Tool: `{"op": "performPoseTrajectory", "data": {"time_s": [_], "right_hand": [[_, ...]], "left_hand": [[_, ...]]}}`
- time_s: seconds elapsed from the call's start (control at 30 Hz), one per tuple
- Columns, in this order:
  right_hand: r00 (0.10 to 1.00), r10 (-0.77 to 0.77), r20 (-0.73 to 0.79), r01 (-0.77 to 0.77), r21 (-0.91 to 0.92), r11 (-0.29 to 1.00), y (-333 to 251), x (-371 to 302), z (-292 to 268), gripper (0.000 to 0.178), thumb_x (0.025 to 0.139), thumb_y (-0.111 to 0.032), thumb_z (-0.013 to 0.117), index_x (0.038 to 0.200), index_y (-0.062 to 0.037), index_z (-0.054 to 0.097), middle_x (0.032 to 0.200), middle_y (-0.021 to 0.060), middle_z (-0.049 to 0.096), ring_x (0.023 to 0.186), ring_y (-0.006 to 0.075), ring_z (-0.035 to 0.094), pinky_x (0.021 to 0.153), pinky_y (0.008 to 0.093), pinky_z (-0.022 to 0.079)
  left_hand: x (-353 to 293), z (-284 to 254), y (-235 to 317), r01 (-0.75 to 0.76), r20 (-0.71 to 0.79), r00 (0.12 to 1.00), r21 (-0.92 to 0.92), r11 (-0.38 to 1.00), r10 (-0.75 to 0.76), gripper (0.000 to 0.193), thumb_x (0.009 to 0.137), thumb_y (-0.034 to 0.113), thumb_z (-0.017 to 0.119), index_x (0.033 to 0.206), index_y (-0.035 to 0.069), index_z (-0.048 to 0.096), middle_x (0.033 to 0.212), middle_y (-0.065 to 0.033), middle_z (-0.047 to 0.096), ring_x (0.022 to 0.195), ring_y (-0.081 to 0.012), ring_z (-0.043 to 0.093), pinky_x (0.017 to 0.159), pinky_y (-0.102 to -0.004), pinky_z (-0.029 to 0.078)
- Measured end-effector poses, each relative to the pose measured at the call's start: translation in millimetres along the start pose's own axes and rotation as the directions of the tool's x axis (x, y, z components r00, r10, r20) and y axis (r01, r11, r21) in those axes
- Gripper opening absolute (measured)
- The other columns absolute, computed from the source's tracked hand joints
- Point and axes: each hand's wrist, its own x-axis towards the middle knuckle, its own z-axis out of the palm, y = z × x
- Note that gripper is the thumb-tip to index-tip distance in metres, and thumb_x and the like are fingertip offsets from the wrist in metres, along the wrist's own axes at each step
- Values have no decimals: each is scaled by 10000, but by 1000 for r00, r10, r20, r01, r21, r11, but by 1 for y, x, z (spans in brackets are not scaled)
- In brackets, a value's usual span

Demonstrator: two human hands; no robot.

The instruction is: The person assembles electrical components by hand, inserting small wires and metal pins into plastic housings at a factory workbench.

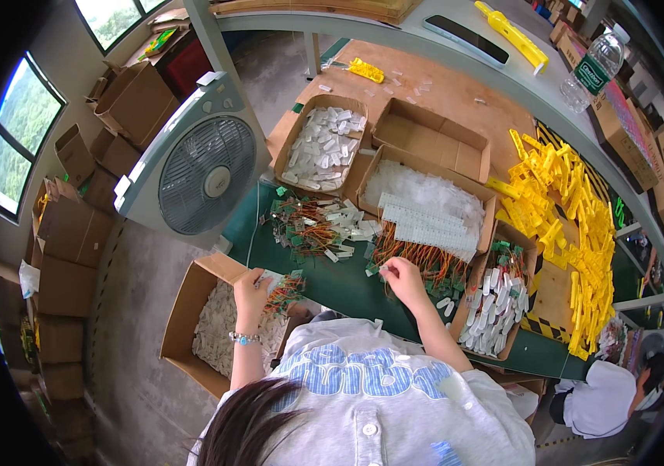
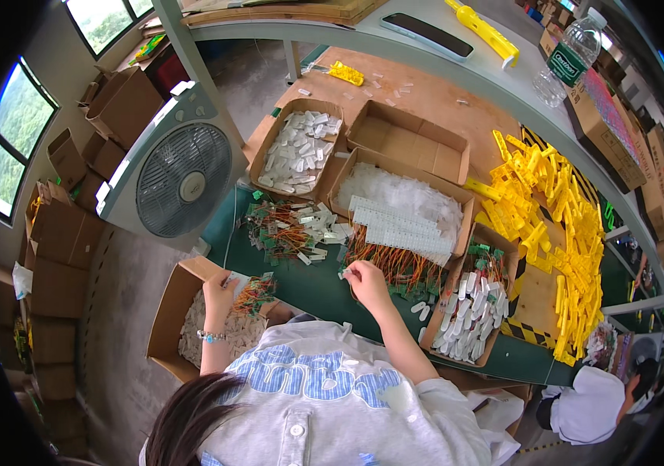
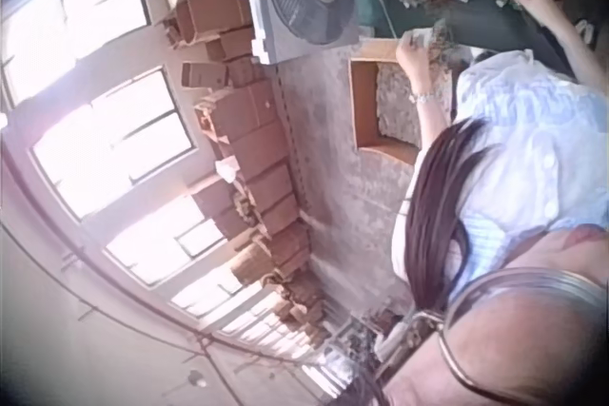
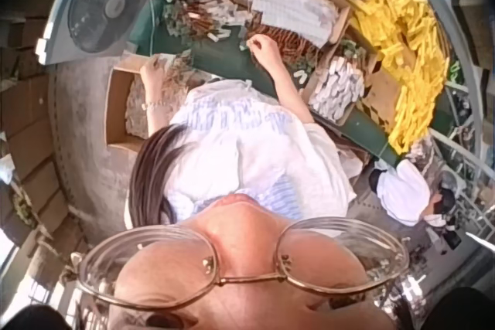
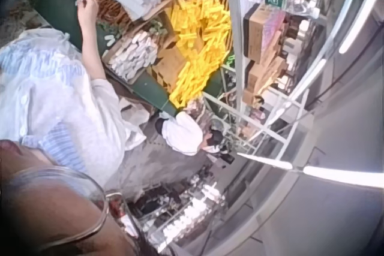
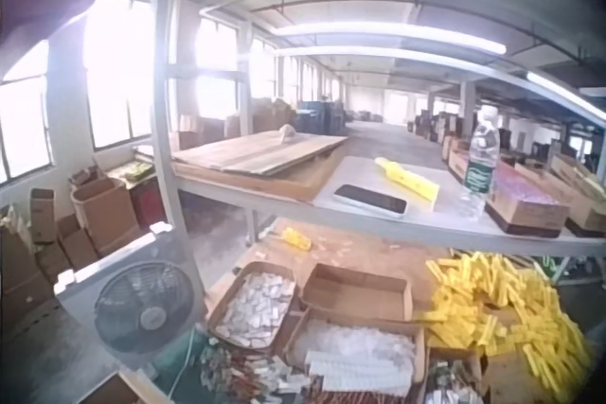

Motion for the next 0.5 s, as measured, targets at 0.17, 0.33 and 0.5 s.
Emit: {"op": "performPoseTrajectory", "data": {"time_s": [0.17, 0.33, 0.5], "right_hand": [[999, 32, -40, -19, 300, 954, -30, 26, 22, 107, 794, -78, 606, 813, 11, 551, 695, 48, 555, 615, 107, 536, 554, 265, 419], [1000, -6, -3, 7, 621, 784, -43, 56, 29, 258, 836, -99, 568, 1060, -1, 487, 929, 95, 558, 837, 147, 586, 702, 239, 466], [982, -134, 130, 78, 365, 928, -46, 36, 46, 412, 813, -144, 603, 1175, -23, 447, 1099, 125, 509, 974, 195, 548, 725, 283, 468]], "left_hand": [[0, -12, 14, -65, -33, 997, 117, 991, 69, 199, 653, 26, 674, 834, -27, 609, 738, -179, 605, 669, -274, 602, 616, -313, 451], [-1, -19, 27, -114, -34, 993, 87, 990, 117, 184, 655, 19, 660, 830, -5, 610, 743, -163, 600, 678, -296, 585, 610, -328, 448], [-2, 0, 49, -164, 73, 984, 19, 986, 162, 186, 660, 32, 648, 844, 28, 620, 768, -141, 611, 715, -299, 586, 624, -345, 456]]}}
